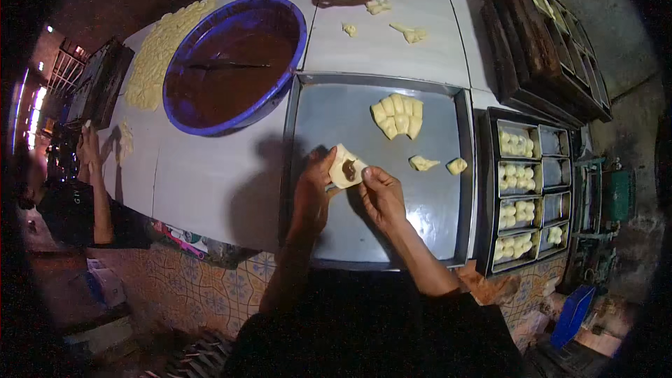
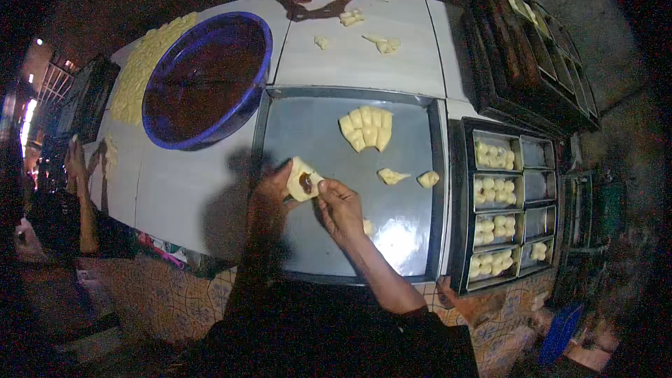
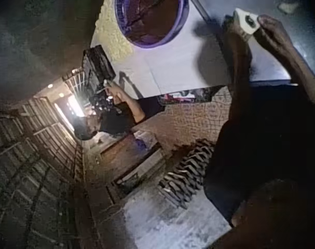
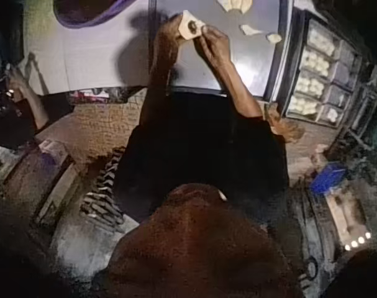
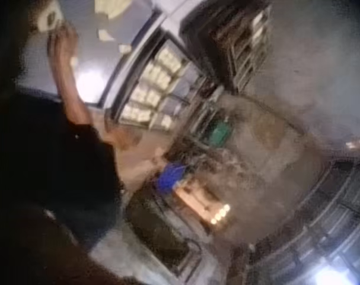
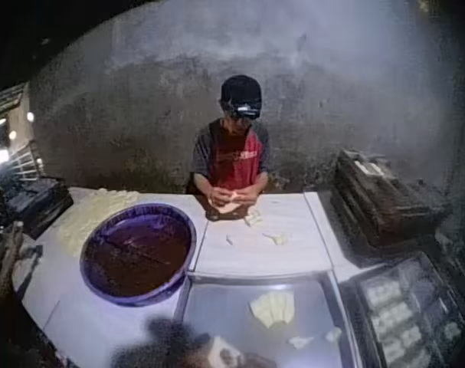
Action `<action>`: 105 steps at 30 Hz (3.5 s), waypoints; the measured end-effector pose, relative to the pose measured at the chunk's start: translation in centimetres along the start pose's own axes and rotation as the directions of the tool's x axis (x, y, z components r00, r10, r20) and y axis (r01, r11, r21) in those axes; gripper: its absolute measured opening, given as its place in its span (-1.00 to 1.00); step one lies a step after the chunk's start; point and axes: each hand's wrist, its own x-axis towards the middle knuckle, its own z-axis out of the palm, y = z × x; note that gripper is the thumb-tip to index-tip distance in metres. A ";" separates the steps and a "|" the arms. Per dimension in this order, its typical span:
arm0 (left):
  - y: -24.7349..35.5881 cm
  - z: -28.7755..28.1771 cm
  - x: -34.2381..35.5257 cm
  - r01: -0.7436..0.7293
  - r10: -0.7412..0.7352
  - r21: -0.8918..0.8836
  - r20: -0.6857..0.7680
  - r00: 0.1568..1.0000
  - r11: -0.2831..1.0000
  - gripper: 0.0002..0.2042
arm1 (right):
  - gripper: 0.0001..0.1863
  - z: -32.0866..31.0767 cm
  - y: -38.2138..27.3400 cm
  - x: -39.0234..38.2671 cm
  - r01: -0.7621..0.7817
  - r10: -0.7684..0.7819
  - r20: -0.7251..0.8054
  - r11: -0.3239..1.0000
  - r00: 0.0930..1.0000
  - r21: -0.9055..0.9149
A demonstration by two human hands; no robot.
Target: The person fills and shapes dough pieces with chocolate paste by hand, placing them onto metal trays and into baking tins. The person then transports baking trays across the room and arranges dough pastries onto a tray.
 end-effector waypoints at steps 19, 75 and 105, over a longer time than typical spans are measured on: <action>-7.3 4.0 -5.2 -0.126 0.136 0.433 0.008 0.991 0.893 -0.77 | -0.80 -2.4 -2.4 -9.3 0.727 -0.617 0.529 0.105 0.583 -0.678; 21.4 -16.7 15.2 0.062 0.776 0.998 -0.041 0.630 0.003 -0.09 | 0.30 0.0 -1.0 0.9 0.522 -0.293 0.537 0.781 0.791 -0.343; -4.5 5.0 -4.8 -0.478 0.466 0.718 0.239 0.852 0.505 -0.72 | -0.81 -1.8 -3.5 -8.4 0.726 -0.701 0.312 0.424 0.642 -0.541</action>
